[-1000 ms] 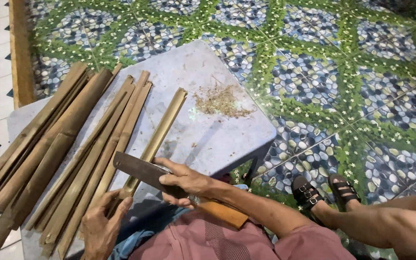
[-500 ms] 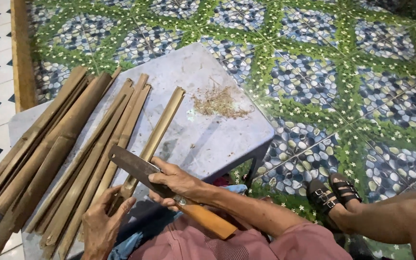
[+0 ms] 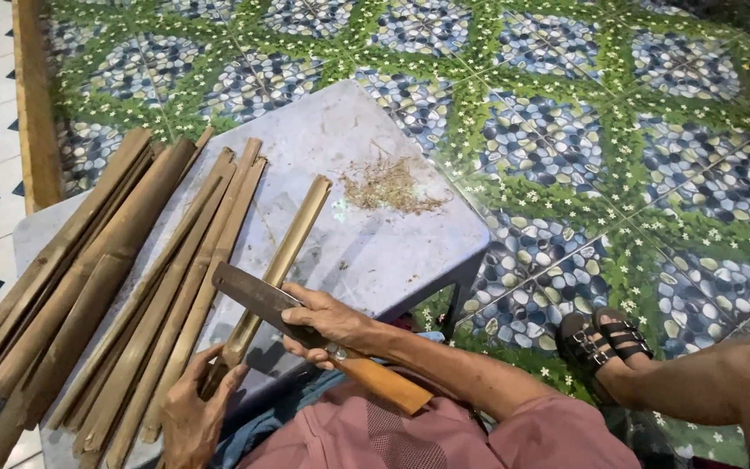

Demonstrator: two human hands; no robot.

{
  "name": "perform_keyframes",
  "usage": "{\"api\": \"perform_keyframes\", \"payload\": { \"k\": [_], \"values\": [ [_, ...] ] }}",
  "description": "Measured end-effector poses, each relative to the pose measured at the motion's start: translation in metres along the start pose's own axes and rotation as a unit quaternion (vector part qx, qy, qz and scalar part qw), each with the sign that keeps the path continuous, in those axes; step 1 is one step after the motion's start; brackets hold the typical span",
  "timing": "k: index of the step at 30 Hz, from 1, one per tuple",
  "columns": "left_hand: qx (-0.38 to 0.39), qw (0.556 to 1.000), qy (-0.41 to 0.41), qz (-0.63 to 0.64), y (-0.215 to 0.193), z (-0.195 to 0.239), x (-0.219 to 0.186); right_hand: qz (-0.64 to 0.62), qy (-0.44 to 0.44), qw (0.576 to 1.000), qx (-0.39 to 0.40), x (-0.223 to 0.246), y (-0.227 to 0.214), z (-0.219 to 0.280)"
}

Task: The person uses a machete to shave and smooth the surface of bamboo sticks on a small table. They repeatedly draw the blade along the length of each stick, removing thin shavings and refining the edges. The person handles multiple sticks one at a time, rotating them as needed to access different sides.

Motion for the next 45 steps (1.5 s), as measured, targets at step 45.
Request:
{"api": "perform_keyframes", "payload": {
  "k": [45],
  "values": [
    [-0.064, 0.989, 0.133, -0.024, -0.011, -0.004, 0.008, -0.028, 0.045, 0.997, 0.058, -0.001, -0.007, -0.004]
  ]
}}
Point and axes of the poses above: each hand's wrist, its own z-axis away from the middle knuckle, its own y-axis out of the palm, x = y × z, the point moved 3 cm from there along -z, towards the middle knuckle, and after that the axes turned 13 degrees about -y, right-handed, at the moved point
